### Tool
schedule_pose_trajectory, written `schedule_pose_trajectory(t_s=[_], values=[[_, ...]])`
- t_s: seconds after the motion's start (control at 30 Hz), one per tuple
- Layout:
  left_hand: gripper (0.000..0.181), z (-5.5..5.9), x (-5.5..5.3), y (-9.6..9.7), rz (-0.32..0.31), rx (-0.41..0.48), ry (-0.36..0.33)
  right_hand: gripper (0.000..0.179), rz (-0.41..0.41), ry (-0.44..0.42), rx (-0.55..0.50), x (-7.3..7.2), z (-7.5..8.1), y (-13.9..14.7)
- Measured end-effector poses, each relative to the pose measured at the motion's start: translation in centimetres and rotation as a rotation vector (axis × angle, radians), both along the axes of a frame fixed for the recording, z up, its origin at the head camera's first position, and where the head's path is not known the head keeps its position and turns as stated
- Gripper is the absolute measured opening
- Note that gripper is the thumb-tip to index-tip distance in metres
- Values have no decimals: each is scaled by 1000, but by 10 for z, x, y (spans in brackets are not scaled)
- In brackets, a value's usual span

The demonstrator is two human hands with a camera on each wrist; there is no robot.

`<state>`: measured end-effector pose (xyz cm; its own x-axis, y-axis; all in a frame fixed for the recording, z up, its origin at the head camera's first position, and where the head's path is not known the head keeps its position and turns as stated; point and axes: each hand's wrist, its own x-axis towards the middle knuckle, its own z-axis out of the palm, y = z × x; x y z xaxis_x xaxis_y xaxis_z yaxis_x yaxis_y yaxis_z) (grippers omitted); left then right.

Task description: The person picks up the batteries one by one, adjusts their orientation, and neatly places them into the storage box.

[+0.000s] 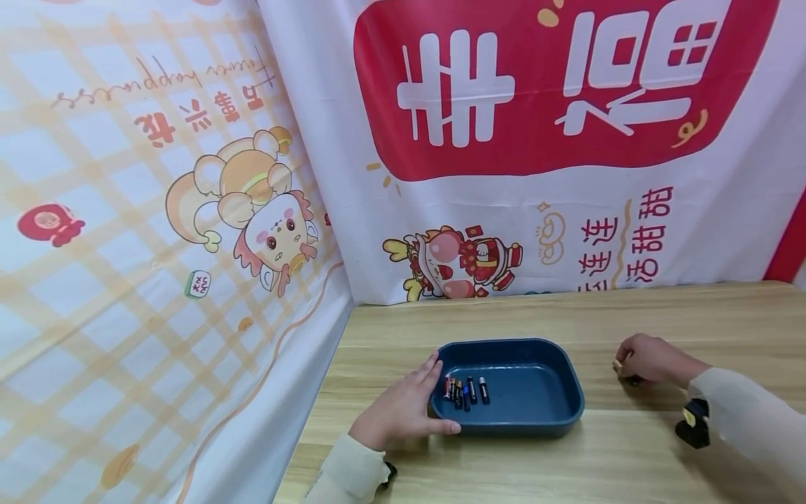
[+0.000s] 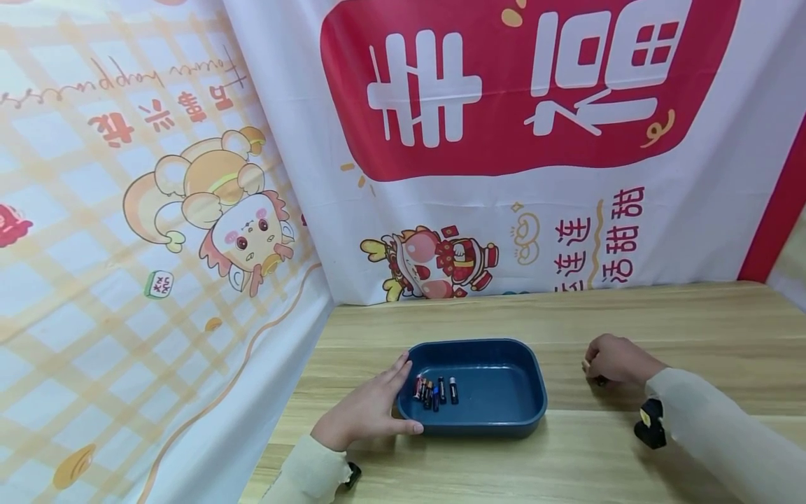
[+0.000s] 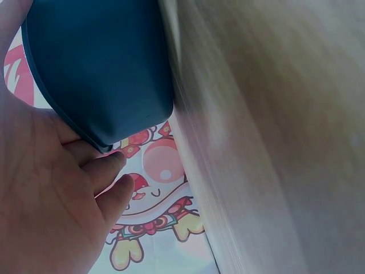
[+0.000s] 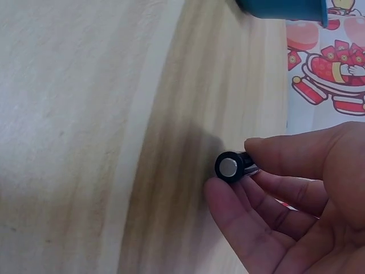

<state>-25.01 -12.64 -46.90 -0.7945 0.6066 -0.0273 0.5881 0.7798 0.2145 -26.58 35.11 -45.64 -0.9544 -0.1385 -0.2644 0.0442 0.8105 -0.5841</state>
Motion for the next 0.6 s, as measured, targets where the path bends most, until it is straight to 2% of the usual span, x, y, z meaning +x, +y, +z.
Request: schedule_pose_trajectory(t_s=[0.27,0.6], values=[[116,-2,-1,1,-1,2,4,15,-3,5,-47,-3,7,0],[116,1,1,2,10,9,-12,30,-37,-1,-139,-3,30,-20]])
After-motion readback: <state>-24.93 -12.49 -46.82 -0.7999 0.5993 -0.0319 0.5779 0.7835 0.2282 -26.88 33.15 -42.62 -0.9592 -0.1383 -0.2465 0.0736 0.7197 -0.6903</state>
